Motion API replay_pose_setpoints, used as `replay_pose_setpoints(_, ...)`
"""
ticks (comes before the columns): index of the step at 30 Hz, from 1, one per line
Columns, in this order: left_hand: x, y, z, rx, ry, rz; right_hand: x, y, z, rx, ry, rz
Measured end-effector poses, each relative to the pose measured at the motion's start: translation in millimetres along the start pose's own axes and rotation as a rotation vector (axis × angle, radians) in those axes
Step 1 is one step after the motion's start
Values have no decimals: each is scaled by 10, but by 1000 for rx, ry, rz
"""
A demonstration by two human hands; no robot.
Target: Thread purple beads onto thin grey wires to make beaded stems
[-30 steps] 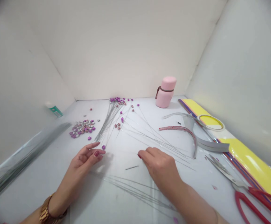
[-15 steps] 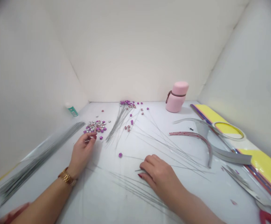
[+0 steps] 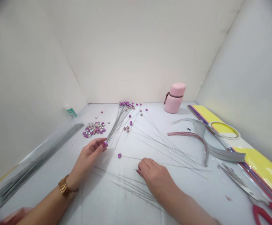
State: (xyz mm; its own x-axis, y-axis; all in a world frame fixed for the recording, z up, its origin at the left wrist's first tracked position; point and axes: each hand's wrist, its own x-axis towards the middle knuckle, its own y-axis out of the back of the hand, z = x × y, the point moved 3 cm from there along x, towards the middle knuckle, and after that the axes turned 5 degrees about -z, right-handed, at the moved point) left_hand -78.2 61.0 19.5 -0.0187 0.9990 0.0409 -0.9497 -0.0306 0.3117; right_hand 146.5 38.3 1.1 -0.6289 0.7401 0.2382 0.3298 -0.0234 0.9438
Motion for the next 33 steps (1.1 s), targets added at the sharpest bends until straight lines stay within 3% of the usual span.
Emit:
replay_pose_setpoints(4, -259, -384, 86, -594, 288, -289, 0, 3, -11, 92, -134, -93)
replay_pose_setpoints(7, -373, -526, 109, -761, 389, -390, 14, 36, -29, 150, -219, -202)
replay_pose_setpoints(11, -366, -504, 67, -760, 418, -346, 7, 136, -21, 205, -289, -275)
replay_pose_setpoints(17, -333, -495, 41, -717, 450, -338, -40, 124, -109, 172, -130, -372)
replay_pose_setpoints(24, -328, -517, 53, -630, 434, -377, -19, 82, -161, 156, -154, -394)
replay_pose_setpoints(33, -310, -541, 35, -435, 353, -435, -89, -22, -215, -19, -40, -336)
